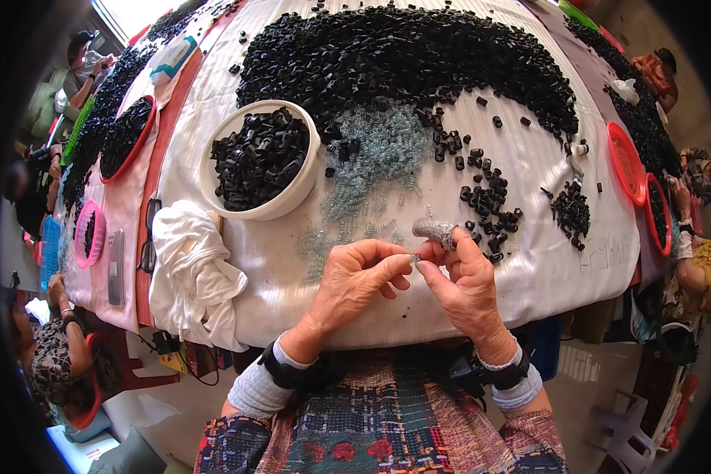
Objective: Manually assemble or sort small black plastic components at a work table.
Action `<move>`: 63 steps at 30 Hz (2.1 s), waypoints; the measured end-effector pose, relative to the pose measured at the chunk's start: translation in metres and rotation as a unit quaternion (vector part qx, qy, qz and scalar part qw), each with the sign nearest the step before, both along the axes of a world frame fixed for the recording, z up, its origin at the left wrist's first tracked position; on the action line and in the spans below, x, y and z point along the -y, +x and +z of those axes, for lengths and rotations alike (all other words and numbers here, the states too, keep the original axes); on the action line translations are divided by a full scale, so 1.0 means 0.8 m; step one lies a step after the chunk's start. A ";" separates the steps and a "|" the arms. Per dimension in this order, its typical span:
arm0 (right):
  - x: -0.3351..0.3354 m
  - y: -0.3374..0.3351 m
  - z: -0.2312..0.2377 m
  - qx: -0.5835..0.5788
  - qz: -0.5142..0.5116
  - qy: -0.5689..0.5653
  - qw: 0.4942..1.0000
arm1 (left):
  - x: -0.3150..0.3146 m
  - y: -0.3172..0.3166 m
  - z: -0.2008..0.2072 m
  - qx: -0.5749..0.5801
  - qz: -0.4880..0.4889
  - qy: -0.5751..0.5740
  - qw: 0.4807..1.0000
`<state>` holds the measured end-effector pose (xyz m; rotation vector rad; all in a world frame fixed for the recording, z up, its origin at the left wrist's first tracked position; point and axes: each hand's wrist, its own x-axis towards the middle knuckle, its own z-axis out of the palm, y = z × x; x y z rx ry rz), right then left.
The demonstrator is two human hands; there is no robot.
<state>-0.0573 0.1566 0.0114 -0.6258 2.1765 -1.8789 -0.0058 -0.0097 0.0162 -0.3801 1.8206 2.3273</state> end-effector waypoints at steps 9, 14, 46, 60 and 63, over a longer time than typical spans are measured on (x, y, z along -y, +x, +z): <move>0.001 0.000 -0.001 0.091 -0.024 -0.052 0.994 | -0.011 -0.006 -0.004 -0.026 0.005 -0.067 0.997; -0.003 -0.004 -0.010 -0.176 -0.051 0.072 0.980 | -0.016 -0.012 -0.001 -0.034 0.010 -0.086 0.996; 0.007 0.000 -0.010 0.072 -0.072 -0.052 0.993 | -0.024 -0.010 -0.010 -0.113 0.046 -0.214 0.969; 0.005 0.002 -0.004 0.087 -0.063 -0.035 0.994 | -0.030 -0.010 -0.004 -0.094 0.063 -0.163 0.980; 0.004 0.000 -0.004 0.121 -0.053 -0.068 0.989 | -0.030 -0.010 -0.003 -0.070 0.063 -0.102 0.990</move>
